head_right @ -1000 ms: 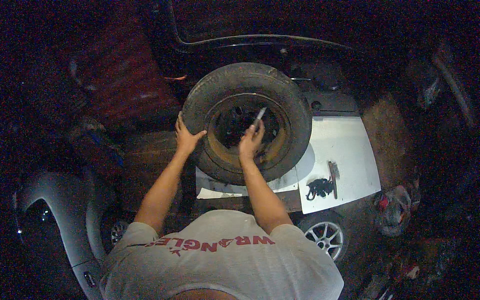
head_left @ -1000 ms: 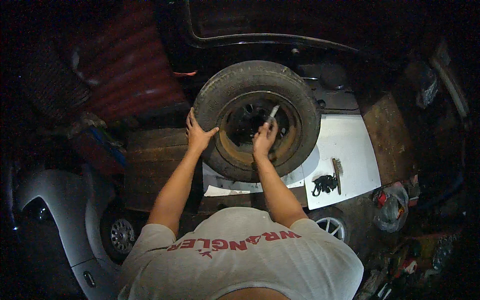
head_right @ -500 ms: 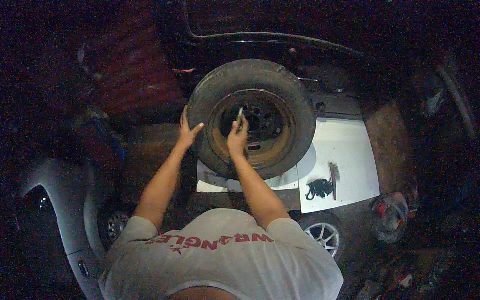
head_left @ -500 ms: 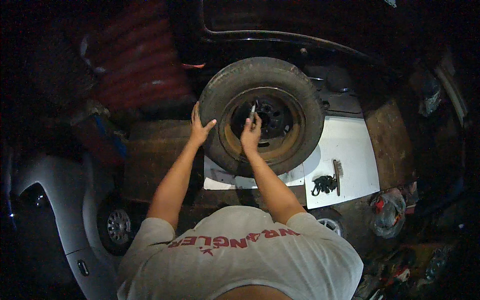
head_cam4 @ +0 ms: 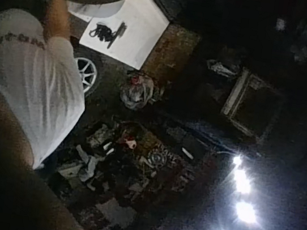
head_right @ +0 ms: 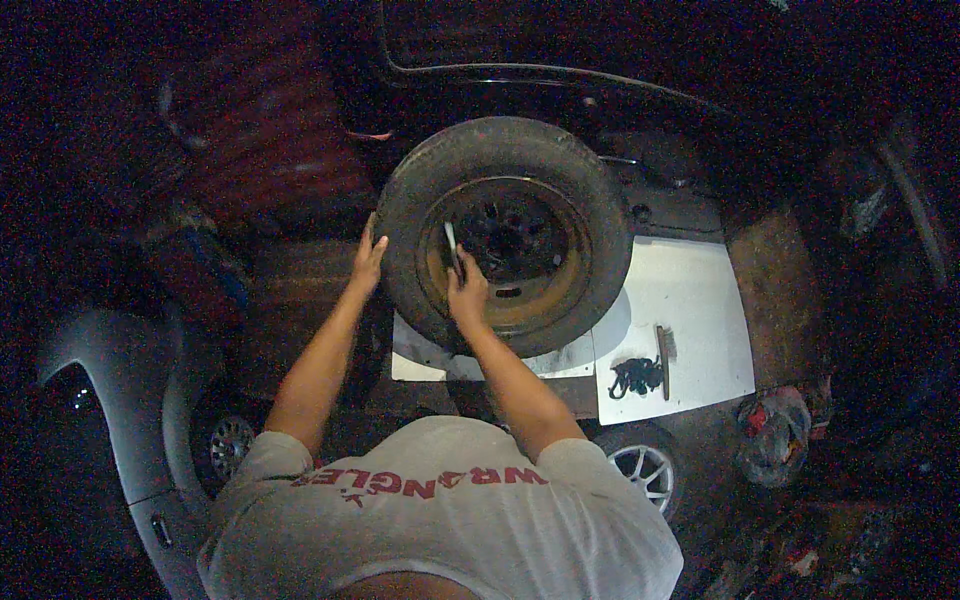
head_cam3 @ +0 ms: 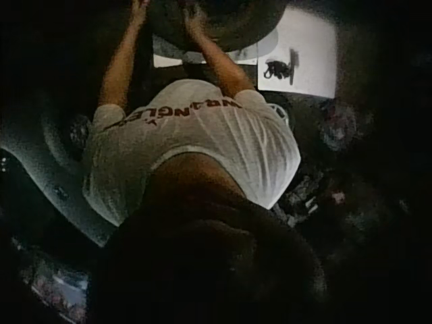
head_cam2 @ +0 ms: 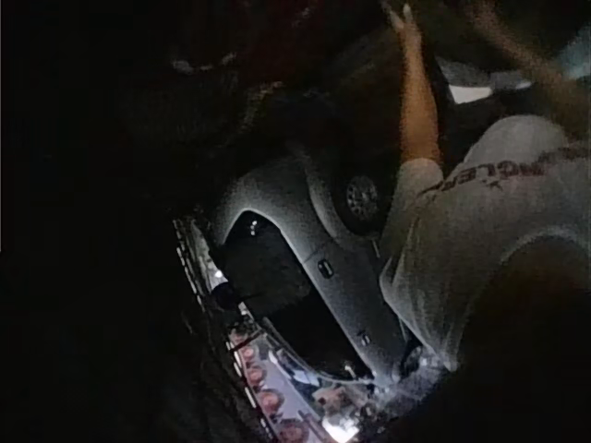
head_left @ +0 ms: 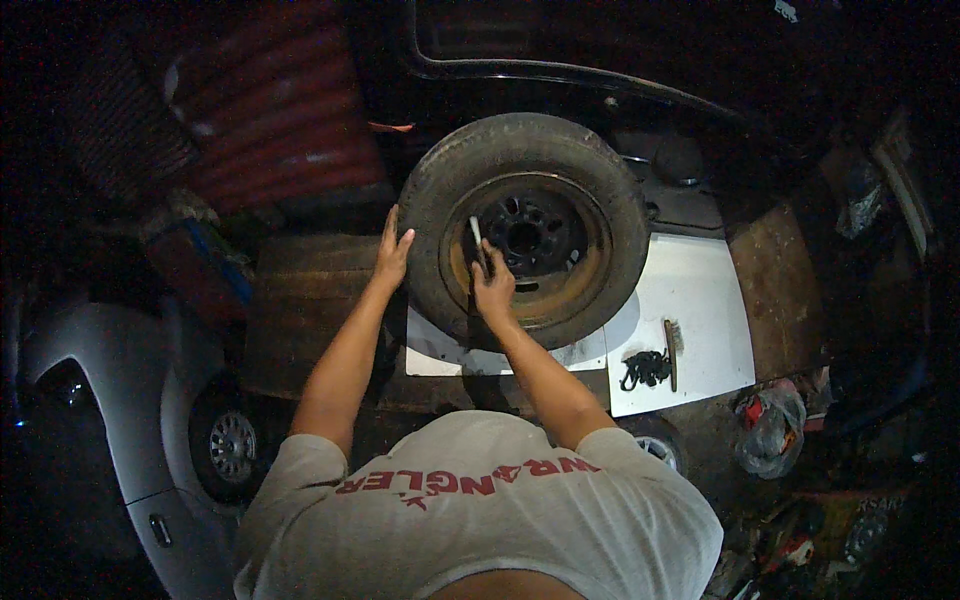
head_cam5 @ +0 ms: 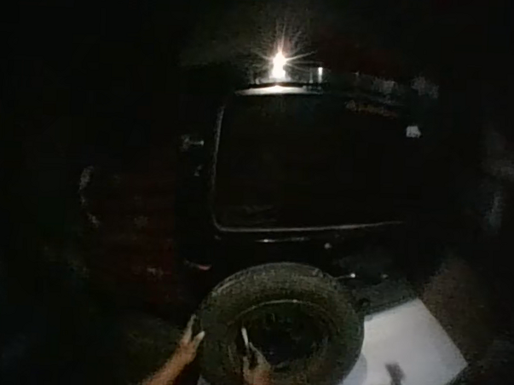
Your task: The person scrubs the inner rim of a car tire with a wire brush, then uses a metal scraper to remove rust and debris from the rim surface. The tire remains on a wooden workbench throughout the process.
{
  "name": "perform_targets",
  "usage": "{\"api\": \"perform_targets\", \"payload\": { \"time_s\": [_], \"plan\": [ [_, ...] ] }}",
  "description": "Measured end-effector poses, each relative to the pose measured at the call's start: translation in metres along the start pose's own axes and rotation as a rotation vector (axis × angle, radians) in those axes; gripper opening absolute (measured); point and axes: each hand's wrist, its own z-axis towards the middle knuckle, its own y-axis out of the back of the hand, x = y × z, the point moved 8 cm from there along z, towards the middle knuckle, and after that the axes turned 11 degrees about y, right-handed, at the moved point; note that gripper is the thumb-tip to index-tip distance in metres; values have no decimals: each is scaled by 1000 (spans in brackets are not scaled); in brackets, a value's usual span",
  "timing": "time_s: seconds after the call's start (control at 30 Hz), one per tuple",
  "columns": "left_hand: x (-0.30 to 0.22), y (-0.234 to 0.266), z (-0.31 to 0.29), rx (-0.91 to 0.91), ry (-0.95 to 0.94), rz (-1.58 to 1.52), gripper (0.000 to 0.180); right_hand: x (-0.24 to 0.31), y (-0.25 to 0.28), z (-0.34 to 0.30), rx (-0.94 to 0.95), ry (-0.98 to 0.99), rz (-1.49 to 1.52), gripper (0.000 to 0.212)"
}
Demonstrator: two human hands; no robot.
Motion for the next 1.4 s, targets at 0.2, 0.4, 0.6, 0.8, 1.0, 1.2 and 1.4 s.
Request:
{"api": "perform_targets", "payload": {
  "time_s": [0.2,0.4,0.6,0.8,1.0,1.2,1.4],
  "plan": [
    [-4,5,-11,19,22,-68,73,-7,42,37,-224,-45,-71,42],
    [-17,-3,-11,33,76,-30,75,8,-3,9,-51,85,-109,43],
    [0,2,-11,28,29,-9,76,-7,54,32,-190,80,-109,40],
    [-8,-4,-10,0,17,16,70,-1,12,9,100,139,-7,46],
    [3,-1,-10,-9,-21,-77,69,-20,25,-12,183,175,-66,50],
    [-16,-7,-17,-29,-7,48,71,-1,16,23,205,73,-141,44],
    [-14,-8,-16,-51,-19,-2,72,-14,21,-59,534,239,-220,53]
  ]
}}
